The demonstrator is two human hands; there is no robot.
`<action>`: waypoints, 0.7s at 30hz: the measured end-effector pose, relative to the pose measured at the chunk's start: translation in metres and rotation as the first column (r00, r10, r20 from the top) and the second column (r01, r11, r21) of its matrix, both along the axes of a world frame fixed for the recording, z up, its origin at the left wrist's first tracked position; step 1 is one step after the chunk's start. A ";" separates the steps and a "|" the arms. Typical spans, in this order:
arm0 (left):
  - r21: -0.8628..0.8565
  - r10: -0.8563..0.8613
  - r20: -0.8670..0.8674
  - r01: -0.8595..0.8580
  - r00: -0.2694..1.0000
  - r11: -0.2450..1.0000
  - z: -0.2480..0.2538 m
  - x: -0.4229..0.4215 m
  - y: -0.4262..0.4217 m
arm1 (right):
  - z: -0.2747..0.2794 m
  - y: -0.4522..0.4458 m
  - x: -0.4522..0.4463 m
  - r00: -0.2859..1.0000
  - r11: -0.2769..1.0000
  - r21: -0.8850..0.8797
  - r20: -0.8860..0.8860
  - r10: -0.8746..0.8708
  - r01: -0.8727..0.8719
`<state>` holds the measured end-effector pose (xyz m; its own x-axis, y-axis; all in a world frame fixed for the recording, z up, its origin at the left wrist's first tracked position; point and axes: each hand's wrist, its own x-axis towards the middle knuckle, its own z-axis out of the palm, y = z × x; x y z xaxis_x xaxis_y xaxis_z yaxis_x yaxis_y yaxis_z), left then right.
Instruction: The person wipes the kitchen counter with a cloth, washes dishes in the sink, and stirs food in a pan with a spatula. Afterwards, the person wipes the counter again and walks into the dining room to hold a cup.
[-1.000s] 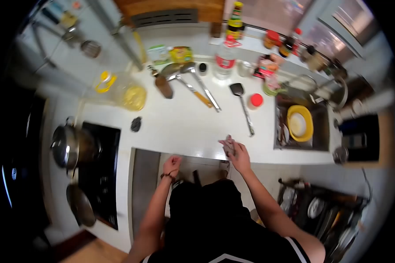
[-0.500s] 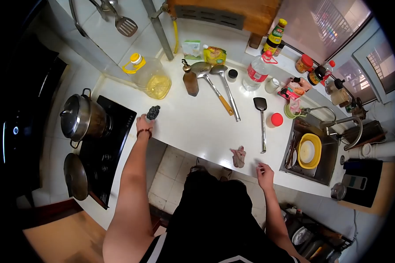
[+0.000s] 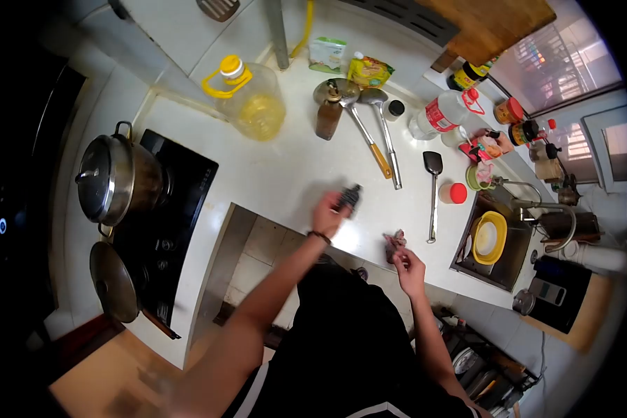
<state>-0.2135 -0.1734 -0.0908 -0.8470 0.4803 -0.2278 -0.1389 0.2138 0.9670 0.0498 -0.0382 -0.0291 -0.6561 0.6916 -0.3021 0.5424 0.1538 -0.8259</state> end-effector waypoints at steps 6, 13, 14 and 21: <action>0.273 -0.273 0.234 0.207 0.933 0.939 0.032 0.155 0.081 | 0.035 0.022 0.003 0.951 0.953 -0.215 -0.175 -0.253 0.214; 0.278 -0.612 0.374 0.546 0.697 0.790 0.026 0.259 0.159 | 0.016 0.069 0.141 0.856 0.864 -0.134 -0.126 -0.502 0.486; 0.276 -0.647 0.364 0.586 0.670 0.762 0.026 0.284 0.175 | 0.017 0.080 0.166 0.822 0.834 -0.176 -0.151 -0.548 0.524; 0.110 -0.838 0.358 0.872 0.413 0.477 0.022 0.486 0.333 | -0.025 0.212 0.404 0.520 0.566 -0.358 -0.225 -0.824 0.743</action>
